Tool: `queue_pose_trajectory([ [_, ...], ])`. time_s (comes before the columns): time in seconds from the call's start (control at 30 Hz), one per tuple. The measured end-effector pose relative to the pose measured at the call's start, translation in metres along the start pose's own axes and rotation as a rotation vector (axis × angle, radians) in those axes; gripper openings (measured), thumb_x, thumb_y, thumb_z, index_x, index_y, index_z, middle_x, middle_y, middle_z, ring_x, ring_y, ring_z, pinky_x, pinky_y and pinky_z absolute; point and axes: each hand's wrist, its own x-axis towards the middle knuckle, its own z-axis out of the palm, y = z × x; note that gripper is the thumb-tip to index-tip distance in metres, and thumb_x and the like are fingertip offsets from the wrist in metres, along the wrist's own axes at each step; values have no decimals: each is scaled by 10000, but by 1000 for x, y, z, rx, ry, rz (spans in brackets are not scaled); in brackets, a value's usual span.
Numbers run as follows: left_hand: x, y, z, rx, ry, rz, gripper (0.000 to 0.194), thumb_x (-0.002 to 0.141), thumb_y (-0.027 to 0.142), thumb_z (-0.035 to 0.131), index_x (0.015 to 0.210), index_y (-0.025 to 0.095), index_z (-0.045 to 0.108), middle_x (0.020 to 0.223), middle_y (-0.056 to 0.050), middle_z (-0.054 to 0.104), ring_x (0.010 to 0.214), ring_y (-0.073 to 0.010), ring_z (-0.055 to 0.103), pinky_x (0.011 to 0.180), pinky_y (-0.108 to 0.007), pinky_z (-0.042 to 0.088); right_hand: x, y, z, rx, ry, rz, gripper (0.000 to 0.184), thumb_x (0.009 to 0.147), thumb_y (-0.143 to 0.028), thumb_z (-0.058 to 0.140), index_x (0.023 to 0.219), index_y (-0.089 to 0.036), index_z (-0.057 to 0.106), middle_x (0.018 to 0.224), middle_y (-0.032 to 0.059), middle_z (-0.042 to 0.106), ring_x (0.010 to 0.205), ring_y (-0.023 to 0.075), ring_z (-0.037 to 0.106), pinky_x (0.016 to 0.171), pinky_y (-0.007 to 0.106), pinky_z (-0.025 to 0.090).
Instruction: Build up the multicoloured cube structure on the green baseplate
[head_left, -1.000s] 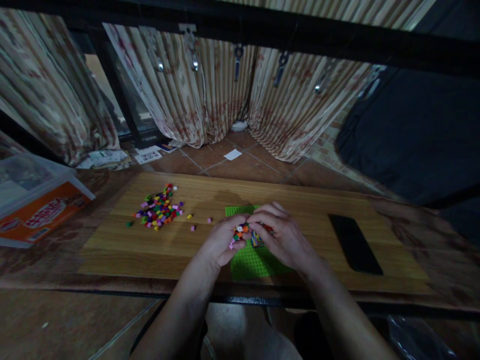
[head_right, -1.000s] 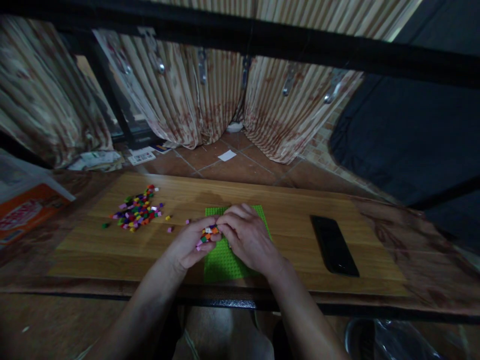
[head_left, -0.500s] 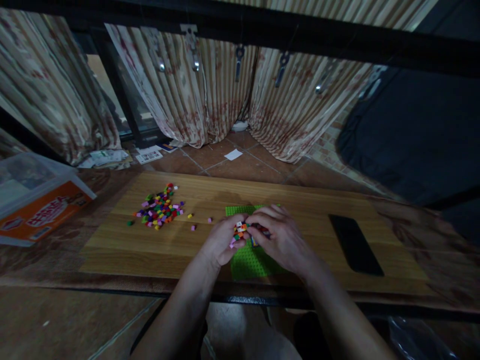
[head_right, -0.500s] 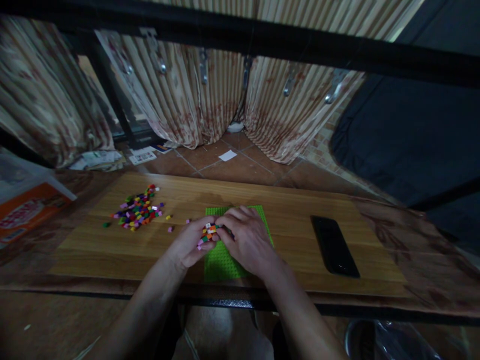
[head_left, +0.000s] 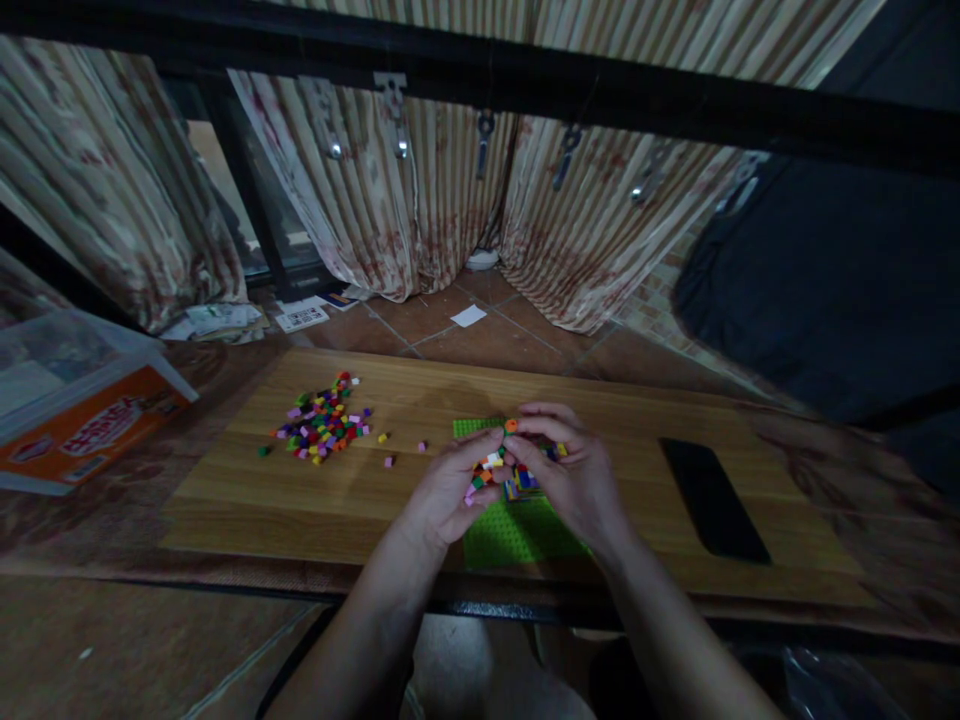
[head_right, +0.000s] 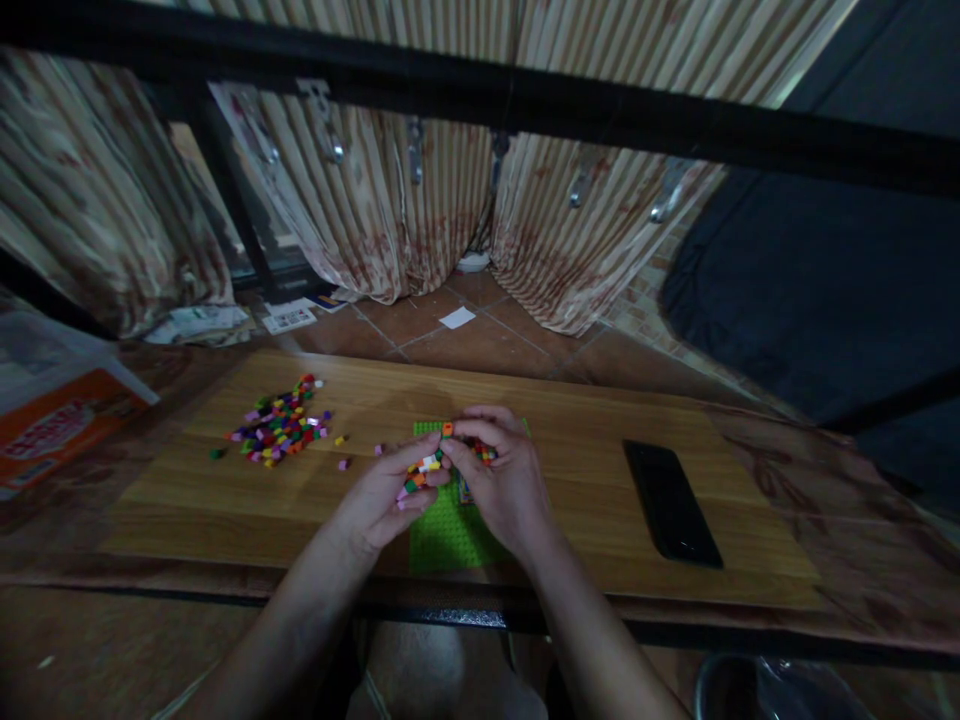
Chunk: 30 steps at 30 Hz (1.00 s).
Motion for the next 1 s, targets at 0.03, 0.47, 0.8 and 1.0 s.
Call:
queue_pose_trajectory([
  [0.03,0,0,0,4,6,5,153,723,186,737,790,105,627,703,0,560,473,-15,475,295,-68,229,0,-2,-2,-21,-17,-9,125,785,-272,699,907,-269,727,1056,51,663,1011,208,622,899,385,484],
  [0.47,-3,1,5,103,32,-5,206,667,200,770,756,95,617,657,-5,566,434,-11,426,300,-92,186,6,-14,-15,169,-104,186,114,769,-328,698,750,-225,743,740,14,705,692,159,616,645,288,482],
  [0.8,-3,4,-2,87,-1,-29,177,706,191,744,767,101,604,691,-11,567,460,-13,448,294,-87,181,13,-8,-34,381,20,342,118,668,-338,793,761,-267,779,781,11,762,721,160,666,698,307,533],
  [1.0,0,4,-7,87,27,-32,182,697,196,751,741,95,606,709,-15,574,475,-11,450,298,-91,169,12,-4,-37,433,48,393,128,639,-328,818,738,-259,774,743,0,755,683,127,657,673,263,527],
])
